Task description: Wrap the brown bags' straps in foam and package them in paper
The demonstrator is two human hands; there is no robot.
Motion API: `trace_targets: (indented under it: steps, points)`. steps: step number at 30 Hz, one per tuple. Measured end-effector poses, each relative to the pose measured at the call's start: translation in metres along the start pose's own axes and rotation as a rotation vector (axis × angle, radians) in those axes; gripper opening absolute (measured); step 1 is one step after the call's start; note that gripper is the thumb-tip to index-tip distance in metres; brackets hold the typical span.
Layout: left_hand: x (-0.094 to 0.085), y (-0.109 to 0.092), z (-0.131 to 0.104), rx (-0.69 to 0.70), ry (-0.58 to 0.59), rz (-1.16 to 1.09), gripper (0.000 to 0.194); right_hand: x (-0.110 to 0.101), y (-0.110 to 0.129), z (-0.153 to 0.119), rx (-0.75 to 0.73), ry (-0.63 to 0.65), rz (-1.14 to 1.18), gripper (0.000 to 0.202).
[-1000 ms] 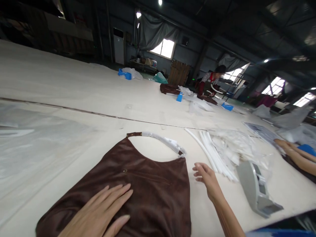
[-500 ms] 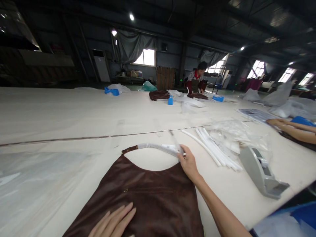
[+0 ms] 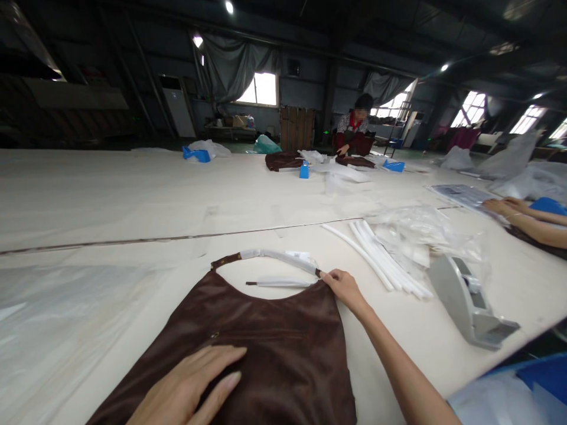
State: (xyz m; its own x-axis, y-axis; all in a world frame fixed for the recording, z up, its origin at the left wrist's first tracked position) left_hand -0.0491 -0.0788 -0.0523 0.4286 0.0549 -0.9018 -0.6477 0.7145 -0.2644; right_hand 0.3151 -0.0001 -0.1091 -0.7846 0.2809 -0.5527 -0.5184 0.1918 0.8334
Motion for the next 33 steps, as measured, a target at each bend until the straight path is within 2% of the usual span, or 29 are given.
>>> trace_targets:
  steps: [3,5,9,13,18,24,27,29,31,33]
  points:
    - [-0.005,-0.021,0.06,-0.077,0.13,-0.172,0.03,0.006,0.005,0.001,0.009,-0.002,-0.041,0.018]
    - [0.004,-0.03,0.1,-0.147,0.236,-0.261,0.033,0.008,0.008,-0.002,-0.016,-0.016,-0.056,0.013]
    - [0.045,-0.037,0.167,-0.286,0.344,-0.331,0.034,0.01,0.012,-0.015,-0.096,-0.066,-0.073,0.02]
    - [0.089,-0.038,0.208,-0.446,0.377,-0.316,0.041,0.011,0.013,-0.022,-0.148,-0.098,-0.086,0.023]
    - [0.119,-0.036,0.23,-0.698,0.4,-0.313,0.058,0.009,0.015,-0.025,-0.21,-0.1,-0.102,0.026]
    - [0.131,-0.033,0.234,-0.838,0.393,-0.342,0.041,0.011,0.016,-0.034,-0.245,-0.035,-0.001,0.025]
    - [0.127,-0.034,0.229,-0.835,0.334,-0.374,0.033,0.007,0.011,-0.032,-0.169,0.005,0.15,0.028]
    - [0.121,-0.036,0.225,-0.79,0.271,-0.415,0.029,0.0,0.01,-0.025,-0.135,-0.042,0.24,0.032]
    - [0.114,-0.038,0.221,-0.721,0.195,-0.477,0.03,-0.008,0.016,-0.014,-0.223,-0.069,0.265,0.035]
    - [0.107,-0.04,0.217,-0.648,0.118,-0.561,0.031,-0.012,0.029,-0.002,-0.389,-0.008,0.233,0.036]
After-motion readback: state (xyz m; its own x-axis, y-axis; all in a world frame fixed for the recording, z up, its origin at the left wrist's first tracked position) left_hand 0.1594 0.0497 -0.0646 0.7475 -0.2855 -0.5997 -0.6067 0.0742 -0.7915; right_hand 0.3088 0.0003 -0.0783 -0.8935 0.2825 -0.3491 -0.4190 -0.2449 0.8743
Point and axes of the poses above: each hand's wrist, its own z-axis towards the middle knuckle, its own x-axis out of the palm, y = z × x, the point moved 3 cm from there along z, towards the middle knuckle, and after that the axes turned 2 degrees about y, right-handed, at the moved point
